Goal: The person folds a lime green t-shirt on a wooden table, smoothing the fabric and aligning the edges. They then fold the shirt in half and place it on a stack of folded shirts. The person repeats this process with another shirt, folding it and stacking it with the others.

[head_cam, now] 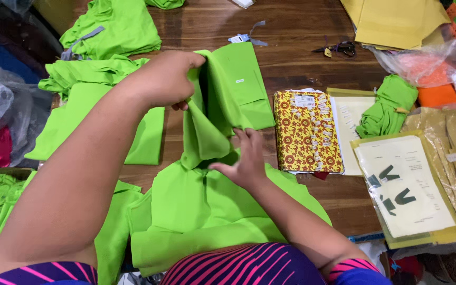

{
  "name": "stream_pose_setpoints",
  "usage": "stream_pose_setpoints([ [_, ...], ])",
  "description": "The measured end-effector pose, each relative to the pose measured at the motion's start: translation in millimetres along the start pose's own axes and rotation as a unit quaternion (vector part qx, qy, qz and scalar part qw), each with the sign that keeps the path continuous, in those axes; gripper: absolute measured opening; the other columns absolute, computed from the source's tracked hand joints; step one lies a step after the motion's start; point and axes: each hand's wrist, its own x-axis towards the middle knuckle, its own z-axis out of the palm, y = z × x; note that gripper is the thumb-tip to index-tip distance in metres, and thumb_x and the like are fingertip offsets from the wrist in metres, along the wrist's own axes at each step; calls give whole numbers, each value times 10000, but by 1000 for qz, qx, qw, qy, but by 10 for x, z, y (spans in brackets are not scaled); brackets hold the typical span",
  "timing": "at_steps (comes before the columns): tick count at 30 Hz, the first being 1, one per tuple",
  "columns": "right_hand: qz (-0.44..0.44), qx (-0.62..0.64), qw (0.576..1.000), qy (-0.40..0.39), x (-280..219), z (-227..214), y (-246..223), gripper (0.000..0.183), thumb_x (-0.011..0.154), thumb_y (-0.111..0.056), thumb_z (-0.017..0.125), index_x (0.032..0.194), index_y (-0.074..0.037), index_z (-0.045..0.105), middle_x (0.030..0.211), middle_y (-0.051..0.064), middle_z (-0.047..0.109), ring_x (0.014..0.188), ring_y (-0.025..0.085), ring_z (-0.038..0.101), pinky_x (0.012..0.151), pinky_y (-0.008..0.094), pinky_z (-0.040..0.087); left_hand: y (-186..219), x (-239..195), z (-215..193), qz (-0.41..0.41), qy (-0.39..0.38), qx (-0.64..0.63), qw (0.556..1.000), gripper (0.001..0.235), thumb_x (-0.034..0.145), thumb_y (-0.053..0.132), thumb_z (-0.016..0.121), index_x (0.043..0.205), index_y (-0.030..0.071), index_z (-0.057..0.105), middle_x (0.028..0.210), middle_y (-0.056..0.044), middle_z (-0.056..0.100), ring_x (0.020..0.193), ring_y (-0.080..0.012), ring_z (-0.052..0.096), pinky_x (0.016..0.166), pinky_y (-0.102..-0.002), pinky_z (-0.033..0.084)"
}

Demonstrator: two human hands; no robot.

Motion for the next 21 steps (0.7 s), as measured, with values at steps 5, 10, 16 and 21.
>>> stream_pose_setpoints([
  [5,75,-30,997,19,279,243,-23,489,769,-298,692,1178,-55,580,1115,163,496,1083,335,497,875,443,451,77,99,-37,-68,28,-129,989,720,738,-145,359,1412,91,449,1559,-64,336,525,-248,700,513,-365,595],
  [10,90,1,996,-15,648,-23,49,226,881,-159,552,1002,-15,676,1030,126,594,971,270,547,676,361,502,-75,173,-287,-65,85,-116,987,734,705,-190,404,1391,64,466,1571,-61,306,570,-307,694,465,-396,583],
  [16,86,128,988,-16,1377,-709,95,113,856,-97,545,846,-66,652,989,122,651,965,267,577,863,422,445,-105,17,-717,-136,132,-16,982,558,829,-56,409,1284,156,653,908,-155,718,610,-260,684,692,-413,542],
  [21,182,227,951,-104,1888,-1174,8,175,868,-171,401,767,-163,544,719,-44,501,698,95,433,636,294,324,-229,46,-986,-92,189,76,975,260,890,167,388,726,97,577,704,-88,684,689,-254,674,656,-433,441],
])
